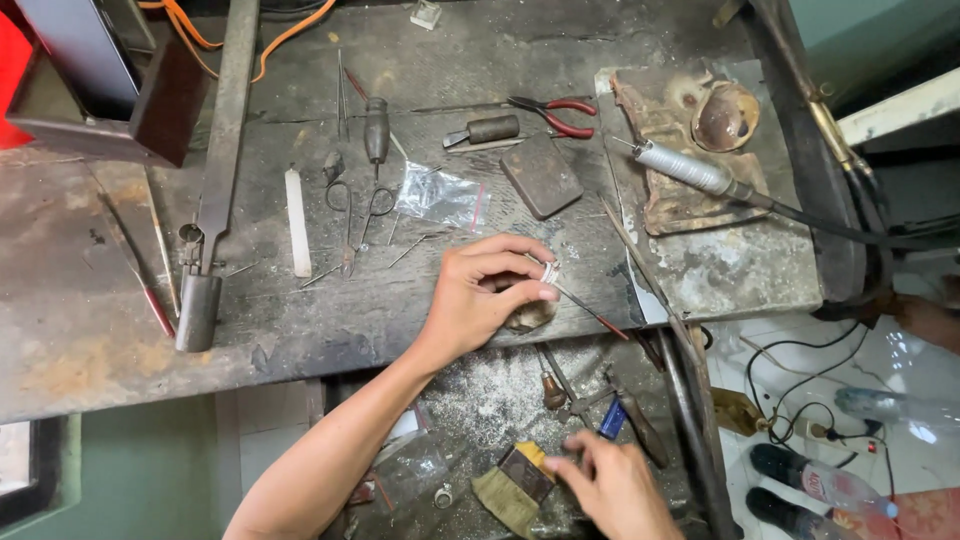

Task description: Polishing a small metal jewelry component using a handheld rotary tool and a cleaning brush at a workbench.

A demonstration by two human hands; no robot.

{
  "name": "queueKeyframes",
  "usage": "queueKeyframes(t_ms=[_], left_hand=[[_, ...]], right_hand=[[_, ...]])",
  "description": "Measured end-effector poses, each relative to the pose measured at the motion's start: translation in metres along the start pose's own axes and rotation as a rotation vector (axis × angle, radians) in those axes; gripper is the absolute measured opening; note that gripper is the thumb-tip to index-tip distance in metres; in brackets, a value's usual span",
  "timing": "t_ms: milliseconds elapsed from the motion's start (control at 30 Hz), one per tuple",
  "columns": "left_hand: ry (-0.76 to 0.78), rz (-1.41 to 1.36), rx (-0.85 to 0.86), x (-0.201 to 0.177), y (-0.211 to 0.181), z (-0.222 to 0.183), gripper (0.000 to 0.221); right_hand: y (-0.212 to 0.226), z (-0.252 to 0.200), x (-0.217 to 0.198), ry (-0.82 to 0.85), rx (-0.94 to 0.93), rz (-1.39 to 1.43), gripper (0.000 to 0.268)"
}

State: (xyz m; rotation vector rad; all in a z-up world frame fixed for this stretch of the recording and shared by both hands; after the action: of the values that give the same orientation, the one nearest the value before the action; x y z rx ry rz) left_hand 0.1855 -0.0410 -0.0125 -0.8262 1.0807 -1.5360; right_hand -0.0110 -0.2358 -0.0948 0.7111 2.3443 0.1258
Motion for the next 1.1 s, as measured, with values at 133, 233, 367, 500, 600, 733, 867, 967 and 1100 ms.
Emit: queueKeyframes(t_ms=[133,233,367,500,600,733,867,967,1100], left_hand=[[-0.002,-0.039,-0.006,-0.002,0.001,-0.005,0.011],[-0.014,0.054,0.101,-0.005,-0.01,-0.005,0.004],[-0.046,-0.021,0.102,-0.006,-0.016,-0.007,0.005],[-0.117,-0.044,0.091,-0.012,-0.019,-0.004,0.009],[-0.124,-0.068,0.077,-0.014,-0.026,-0.003,0.009],[-0.134,-0.201,0.023,-0.011,-0.018,-0.006,0.014],[-0.131,-0.343,-0.038,-0.008,-0.007,-0.009,0.027],[-0.115,-0.361,-0.049,-0.007,-0.006,-0.011,0.038],[-0.109,-0.337,-0.035,-0.006,-0.009,-0.01,0.044]], right_hand=[[0.038,0.0,-0.06,-0.592,-0.657,0.253,0.02],[0.095,-0.025,-0.106,-0.853,-0.901,0.35,0.038],[0.137,-0.029,-0.134,-0.919,-1.072,0.551,0.019],[0.148,-0.018,-0.143,-0.846,-1.141,0.694,0.016],[0.151,-0.012,-0.141,-0.824,-1.173,0.723,0.015],[0.148,-0.002,-0.137,-0.81,-1.191,0.738,0.014],[0.144,0.003,-0.134,-0.813,-1.218,0.763,0.014],[0.142,0.004,-0.133,-0.804,-1.229,0.797,0.015],[0.142,0.002,-0.134,-0.828,-1.227,0.788,0.016]])
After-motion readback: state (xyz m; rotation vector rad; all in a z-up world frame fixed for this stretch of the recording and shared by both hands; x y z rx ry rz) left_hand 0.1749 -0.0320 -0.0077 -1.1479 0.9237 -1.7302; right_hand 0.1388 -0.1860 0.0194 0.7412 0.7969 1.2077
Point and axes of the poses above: each hand's wrist, its own z-axis towards the middle knuckle, its own x-axis out of the palm, y = z × x, the point moved 5 cm from there along z, towards the middle knuckle, and after that the axes turned 3 degrees about z, right-handed, at the moved point
